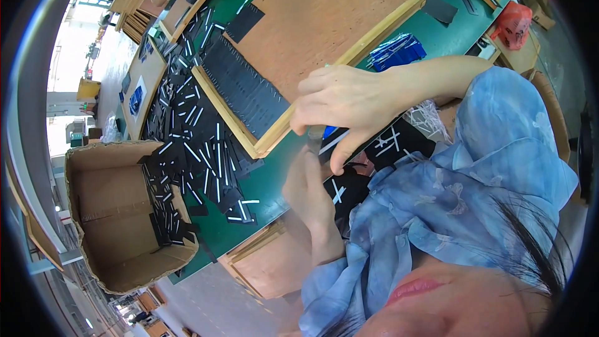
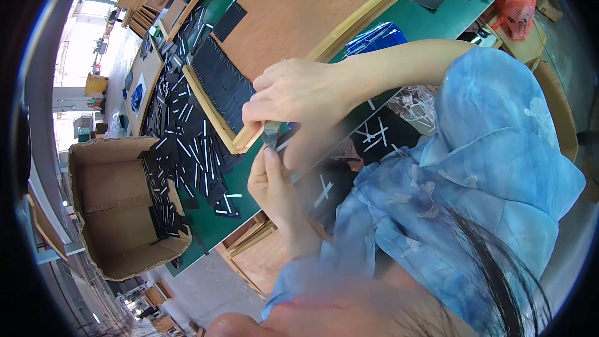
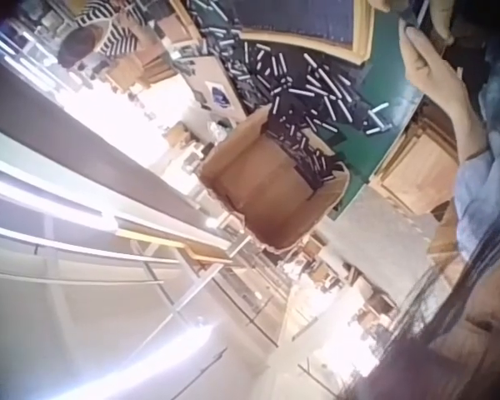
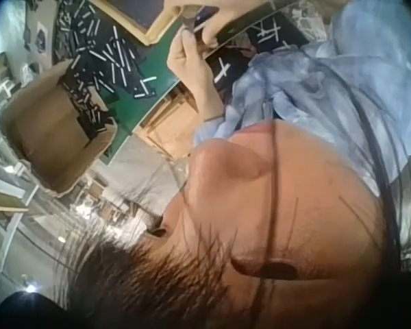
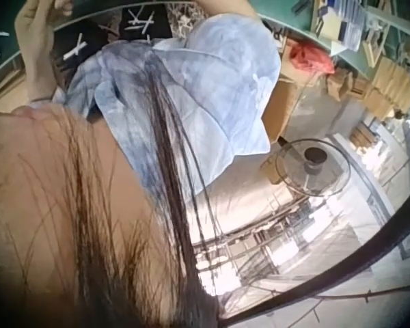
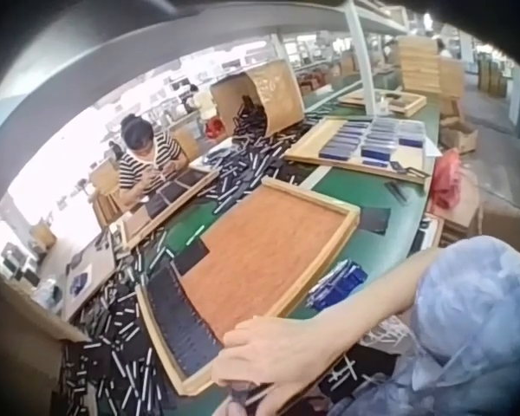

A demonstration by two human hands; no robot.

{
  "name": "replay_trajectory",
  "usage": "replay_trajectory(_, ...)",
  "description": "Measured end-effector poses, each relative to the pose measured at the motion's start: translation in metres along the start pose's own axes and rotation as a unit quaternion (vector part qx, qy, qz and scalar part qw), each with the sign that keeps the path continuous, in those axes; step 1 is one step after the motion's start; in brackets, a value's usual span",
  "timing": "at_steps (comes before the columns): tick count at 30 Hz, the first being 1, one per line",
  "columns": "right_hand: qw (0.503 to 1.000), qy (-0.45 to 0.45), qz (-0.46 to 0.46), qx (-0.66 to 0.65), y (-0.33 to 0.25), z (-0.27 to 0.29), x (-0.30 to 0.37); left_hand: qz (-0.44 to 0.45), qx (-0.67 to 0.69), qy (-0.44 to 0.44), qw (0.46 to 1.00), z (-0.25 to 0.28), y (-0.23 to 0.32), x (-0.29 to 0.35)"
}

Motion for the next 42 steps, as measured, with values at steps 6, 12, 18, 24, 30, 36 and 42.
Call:
replay_trajectory(6, 0.974, 0.058, 0.102, 0.194, -0.02, -0.003, 0.008, -0.007, 0.107, 0.054, 0.993, 0.012, -0.007, -0.005)
replay_trajectory(12, 0.985, -0.145, 0.094, 0.005, -0.034, -0.031, 0.057, -0.026, 0.141, 0.124, 0.982, 0.055, -0.007, -0.006)
replay_trajectory(18, 0.989, -0.133, -0.021, -0.067, 0.019, -0.026, 0.08, -0.093, 0.123, 0.176, 0.972, 0.07, -0.004, -0.002)
replay_trajectory(24, 0.974, -0.11, -0.199, 0.004, 0.076, -0.026, 0.088, -0.087, 0.102, 0.183, 0.974, 0.066, -0.006, -0.002)
replay_trajectory(30, 0.972, -0.122, -0.2, 0.017, 0.075, -0.028, 0.089, -0.078, 0.087, 0.186, 0.976, 0.067, -0.009, 0.0)
replay_trajectory(36, 0.983, -0.096, -0.147, 0.055, 0.061, -0.017, 0.084, -0.075, 0.085, 0.193, 0.975, 0.072, -0.011, 0.002)
replay_trajectory(42, 0.994, 0.007, 0.023, 0.111, 0.013, 0.015, 0.068, -0.045, 0.101, 0.178, 0.978, 0.072, -0.022, -0.004)
Point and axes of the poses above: each hand's wrist, its own x-axis away from the middle knuckle, its own z-axis out of the back of the hand, y = z × x, the point moved 10 cm from there along -x, towards the middle knuckle, and after that the axes turned 7 degrees about x, right-handed, at the moved point
